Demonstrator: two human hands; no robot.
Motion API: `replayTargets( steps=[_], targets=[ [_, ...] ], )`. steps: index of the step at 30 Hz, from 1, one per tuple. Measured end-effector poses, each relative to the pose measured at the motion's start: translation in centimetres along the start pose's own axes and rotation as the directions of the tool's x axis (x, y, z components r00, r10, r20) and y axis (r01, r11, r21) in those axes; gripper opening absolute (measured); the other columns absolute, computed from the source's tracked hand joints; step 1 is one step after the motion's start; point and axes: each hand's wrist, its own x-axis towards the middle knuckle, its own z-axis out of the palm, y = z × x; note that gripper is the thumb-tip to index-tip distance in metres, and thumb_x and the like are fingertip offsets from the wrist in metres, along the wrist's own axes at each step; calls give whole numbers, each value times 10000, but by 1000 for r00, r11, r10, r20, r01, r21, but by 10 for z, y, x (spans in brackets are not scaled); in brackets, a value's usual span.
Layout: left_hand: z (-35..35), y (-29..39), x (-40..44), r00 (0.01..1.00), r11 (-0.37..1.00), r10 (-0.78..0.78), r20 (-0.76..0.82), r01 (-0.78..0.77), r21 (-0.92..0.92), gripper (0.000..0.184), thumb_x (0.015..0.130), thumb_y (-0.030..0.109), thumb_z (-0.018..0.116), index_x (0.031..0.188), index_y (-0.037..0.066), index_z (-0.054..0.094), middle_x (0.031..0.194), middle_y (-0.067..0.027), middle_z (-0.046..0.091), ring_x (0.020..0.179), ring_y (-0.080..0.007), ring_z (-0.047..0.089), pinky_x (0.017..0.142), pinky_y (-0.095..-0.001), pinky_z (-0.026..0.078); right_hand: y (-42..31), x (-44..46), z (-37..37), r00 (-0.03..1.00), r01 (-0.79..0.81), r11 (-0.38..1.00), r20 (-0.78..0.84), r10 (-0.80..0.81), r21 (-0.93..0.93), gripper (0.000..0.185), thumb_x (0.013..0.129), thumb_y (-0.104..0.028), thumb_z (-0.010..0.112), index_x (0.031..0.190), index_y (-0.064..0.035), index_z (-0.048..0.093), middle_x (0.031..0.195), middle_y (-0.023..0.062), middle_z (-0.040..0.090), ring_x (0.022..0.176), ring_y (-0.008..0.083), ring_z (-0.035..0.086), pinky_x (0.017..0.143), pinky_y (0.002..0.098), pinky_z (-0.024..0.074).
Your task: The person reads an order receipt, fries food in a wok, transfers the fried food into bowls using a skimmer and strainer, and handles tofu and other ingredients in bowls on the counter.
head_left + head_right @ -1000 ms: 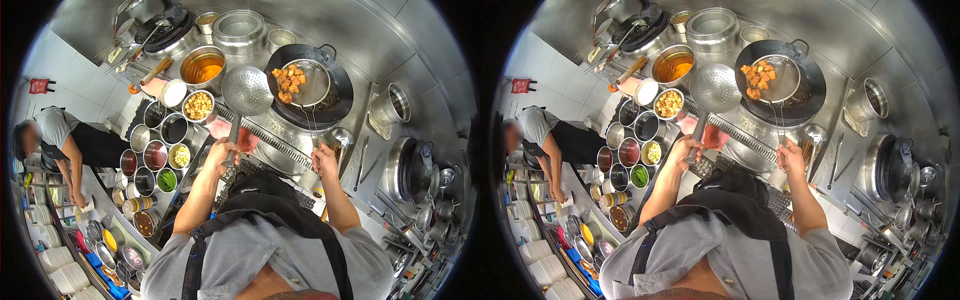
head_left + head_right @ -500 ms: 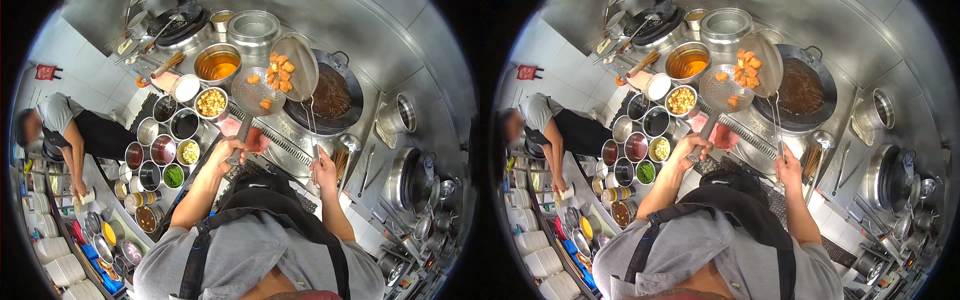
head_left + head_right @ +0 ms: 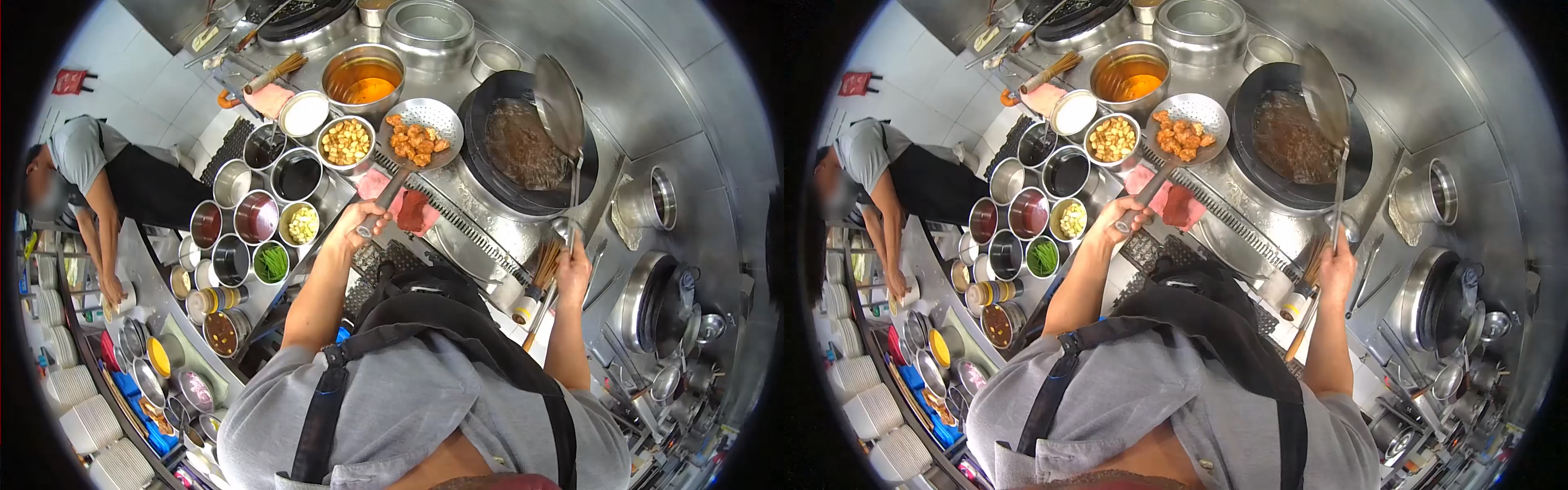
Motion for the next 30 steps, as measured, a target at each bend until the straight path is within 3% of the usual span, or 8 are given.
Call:
replayTargets(
  steps=[11,18,19,20,22,25,29,30],
  targets=[
    [-11,-11,19,973,998,-43,-227,50,23,237,797,92,576,1005,-21,553,819,-113,577,569,-137,540,458,-231,465,70,2,23,989,117,901,-35,-145,-419,536,751,-131,608,1273,-198,502,910,209,582,772,364,588,705,449,459],
    [-2,-45,70,645,322,343,683,-764,560,150,741,21,641,858,-27,559,726,-103,601,642,-226,617,490,-334,507,-12,4,70,927,289,895,135,-351,341,391,853,-127,600,1206,23,524,1117,179,570,972,268,583,815,357,469],
    [19,-33,74,963,632,-116,242,-116,766,87,759,126,639,714,72,588,706,-47,603,614,-185,576,550,-396,493,-25,3,91,889,123,827,310,-337,548,383,877,-148,584,1201,44,519,1131,174,570,973,242,590,805,338,470],
    [-5,-43,110,794,845,-331,510,8,535,68,742,146,649,732,92,608,701,-31,603,644,-175,591,572,-434,501,-43,1,110,809,-32,810,491,-322,585,401,904,-197,558,1191,80,509,1124,171,579,963,214,598,781,311,472],
    [72,-62,64,964,963,156,-214,-100,251,80,664,63,659,735,64,622,709,-63,630,645,-199,606,585,-386,487,-87,-8,143,688,-460,645,704,-176,610,435,899,-311,557,1119,64,546,987,137,618,883,199,609,759,288,463],
    [94,-86,42,826,755,563,24,-526,391,148,600,10,675,737,47,632,715,-82,640,642,-210,604,596,-352,482,-132,-11,166,571,-596,590,804,-165,544,406,871,-359,580,1027,15,588,897,90,618,825,181,594,735,287,450],
    [71,-96,31,369,-453,680,634,-469,758,223,621,95,722,836,74,668,791,-106,653,792,-300,629,652,-376,513,-130,-17,210,577,-490,640,770,-271,592,275,809,-311,606,927,-62,619,833,30,590,849,154,548,686,273,426],
    [89,-97,11,607,316,774,180,-617,721,196,658,113,699,837,59,642,786,-91,624,777,-283,624,632,-389,517,-124,-14,212,549,-476,652,779,-304,590,275,809,-311,606,927,-62,619,833,30,590,849,154,548,686,273,426]
  ],
)
